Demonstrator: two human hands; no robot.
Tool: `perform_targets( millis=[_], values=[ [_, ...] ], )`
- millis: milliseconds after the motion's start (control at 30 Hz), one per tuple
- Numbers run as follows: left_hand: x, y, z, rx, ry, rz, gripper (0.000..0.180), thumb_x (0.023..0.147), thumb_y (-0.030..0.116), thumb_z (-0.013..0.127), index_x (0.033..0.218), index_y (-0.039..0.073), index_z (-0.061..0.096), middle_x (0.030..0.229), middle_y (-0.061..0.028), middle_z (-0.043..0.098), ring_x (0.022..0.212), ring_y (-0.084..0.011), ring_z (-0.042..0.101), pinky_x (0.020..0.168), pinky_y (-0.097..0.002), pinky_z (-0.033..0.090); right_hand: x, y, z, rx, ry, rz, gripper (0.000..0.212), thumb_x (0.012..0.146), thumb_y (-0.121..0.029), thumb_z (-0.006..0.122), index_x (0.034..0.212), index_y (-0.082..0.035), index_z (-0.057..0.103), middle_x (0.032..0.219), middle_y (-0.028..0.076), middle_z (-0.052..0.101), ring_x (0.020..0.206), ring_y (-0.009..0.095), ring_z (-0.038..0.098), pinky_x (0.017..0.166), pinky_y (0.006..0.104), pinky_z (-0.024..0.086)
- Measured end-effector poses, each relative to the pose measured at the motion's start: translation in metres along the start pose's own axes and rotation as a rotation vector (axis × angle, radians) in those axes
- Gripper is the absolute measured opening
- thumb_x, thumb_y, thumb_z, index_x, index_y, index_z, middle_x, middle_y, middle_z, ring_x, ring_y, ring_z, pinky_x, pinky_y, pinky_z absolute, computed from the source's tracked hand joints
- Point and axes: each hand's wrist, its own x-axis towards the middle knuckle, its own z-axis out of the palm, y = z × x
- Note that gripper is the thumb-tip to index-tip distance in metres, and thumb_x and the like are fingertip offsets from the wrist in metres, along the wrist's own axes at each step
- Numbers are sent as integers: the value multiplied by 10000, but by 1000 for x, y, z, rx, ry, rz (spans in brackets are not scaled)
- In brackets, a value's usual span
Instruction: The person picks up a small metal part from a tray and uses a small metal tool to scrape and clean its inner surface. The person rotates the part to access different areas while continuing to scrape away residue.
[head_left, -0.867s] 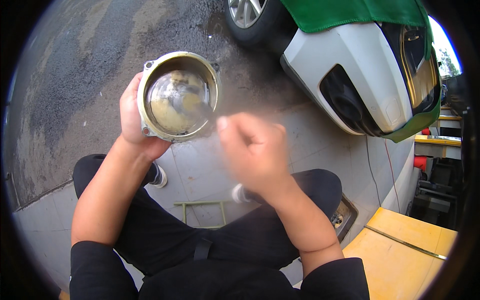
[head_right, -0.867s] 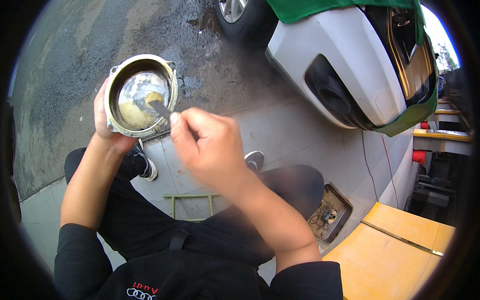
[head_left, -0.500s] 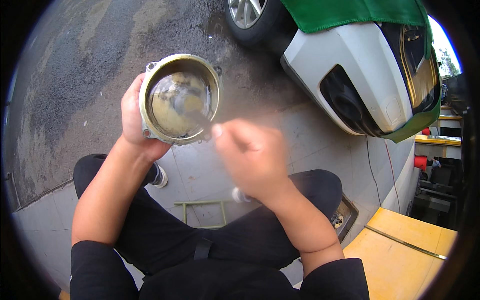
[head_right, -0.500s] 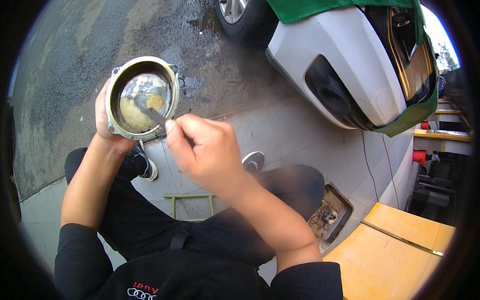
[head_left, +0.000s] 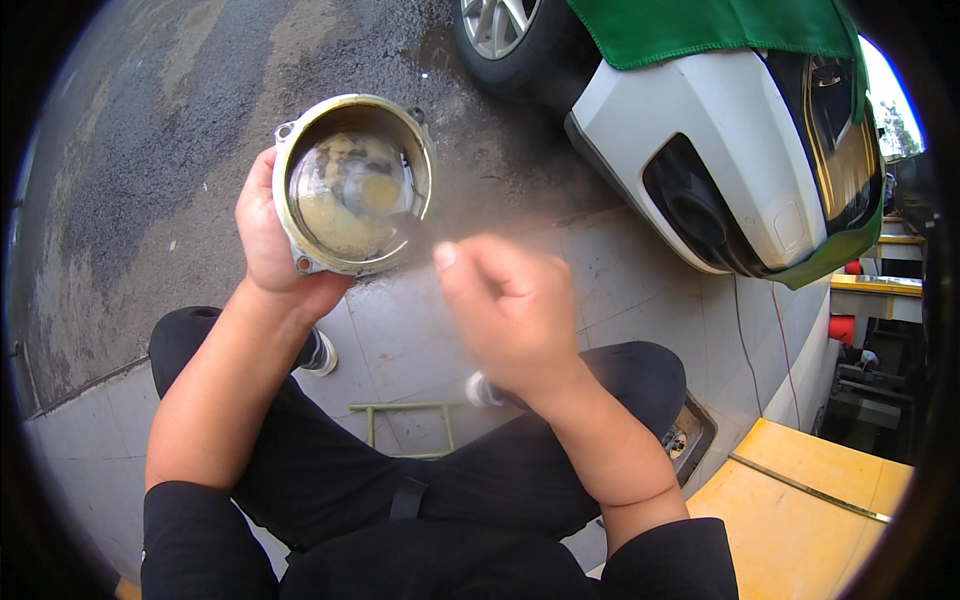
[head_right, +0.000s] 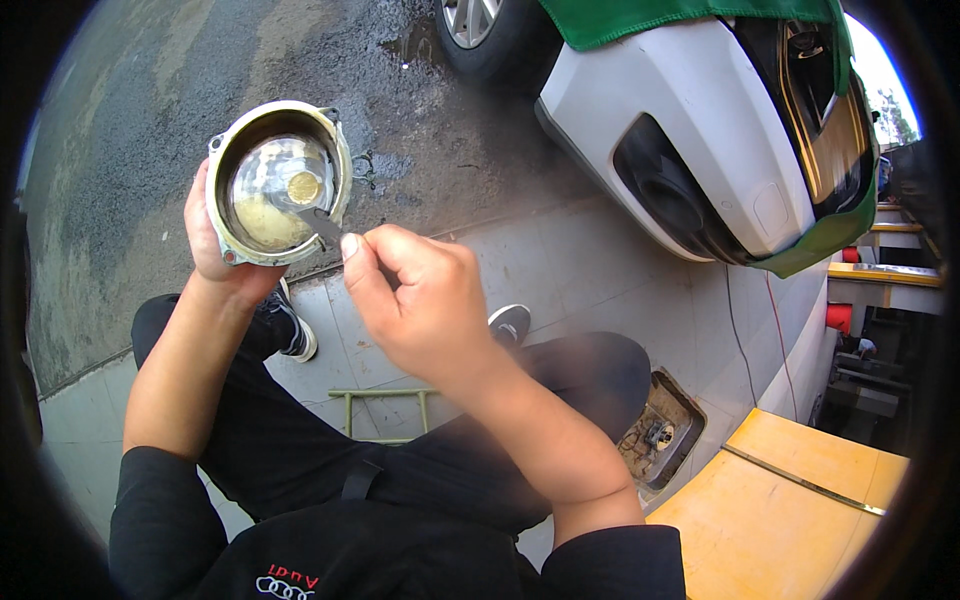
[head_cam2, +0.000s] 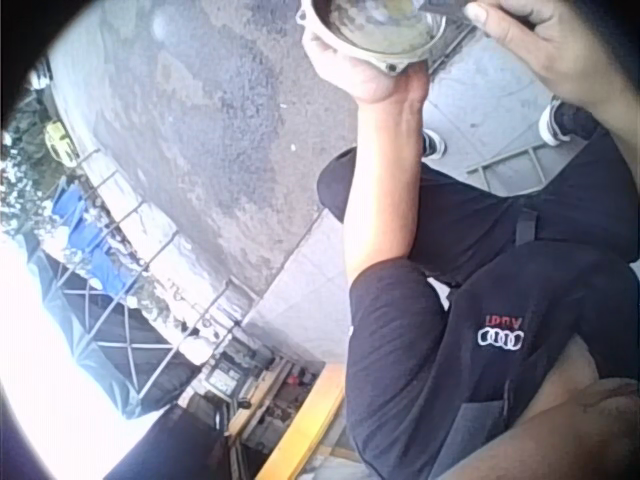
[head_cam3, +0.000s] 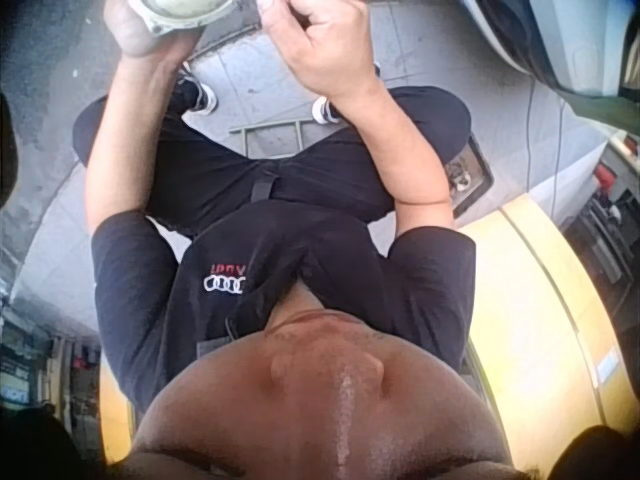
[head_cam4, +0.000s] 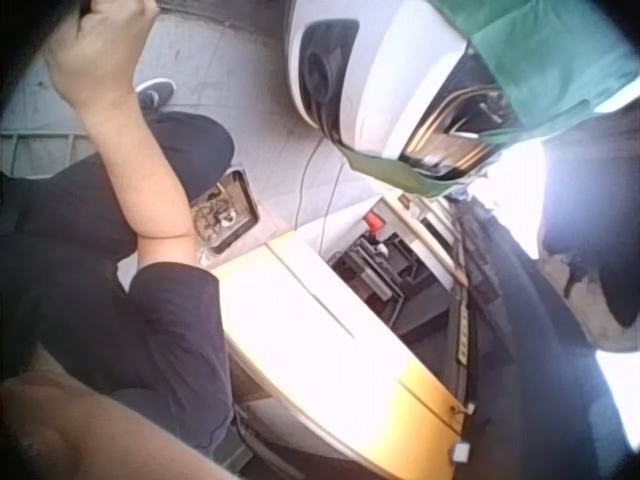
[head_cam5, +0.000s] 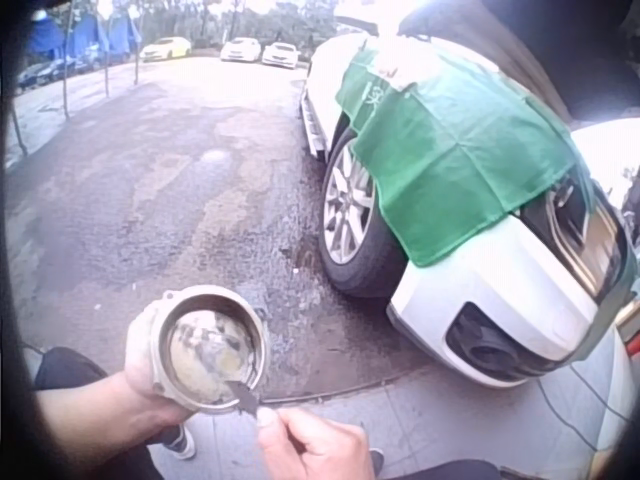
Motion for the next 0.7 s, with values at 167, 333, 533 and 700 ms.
perform_targets(
  millis=[167, 333, 533, 700],
  values=[
    [0, -2, 6, 19, 100, 17, 401, 1025, 328, 363, 1139, 62, 641, 1106, -102, 694, 1007, -231, 655, 930, -396, 526, 2, 1, 5, 12, 34, -7, 241, 962, -126, 656, 766, 10, 623, 569, 106, 535, 482, 143, 494, 478, 329, 392],
    [2, -2, 8, 13, 99, 16, 421, 1019, 349, 357, 1142, 63, 640, 1108, -100, 694, 1018, -233, 651, 946, -401, 517, 3, 2, 4, 4, 62, 4, 246, 967, -134, 655, 768, 7, 623, 563, 95, 526, 485, 130, 481, 478, 325, 392],
    [-3, -2, 7, -37, 7, -5, 444, 1011, 370, 353, 1138, 64, 648, 1119, -96, 694, 1034, -234, 647, 952, -404, 513, 4, 1, 4, 7, 7, 49, 224, 973, -165, 655, 844, 15, 685, 591, -6, 541, 586, 37, 475, 521, 255, 401],
    [-3, -2, 8, -34, -19, -24, 452, 1009, 378, 350, 1132, 73, 658, 1134, -93, 692, 1037, -236, 647, 947, -408, 516, 6, 1, 5, -7, 62, 30, 226, 969, -162, 660, 835, 19, 680, 590, 6, 536, 584, 42, 474, 519, 258, 400]
  ],
)
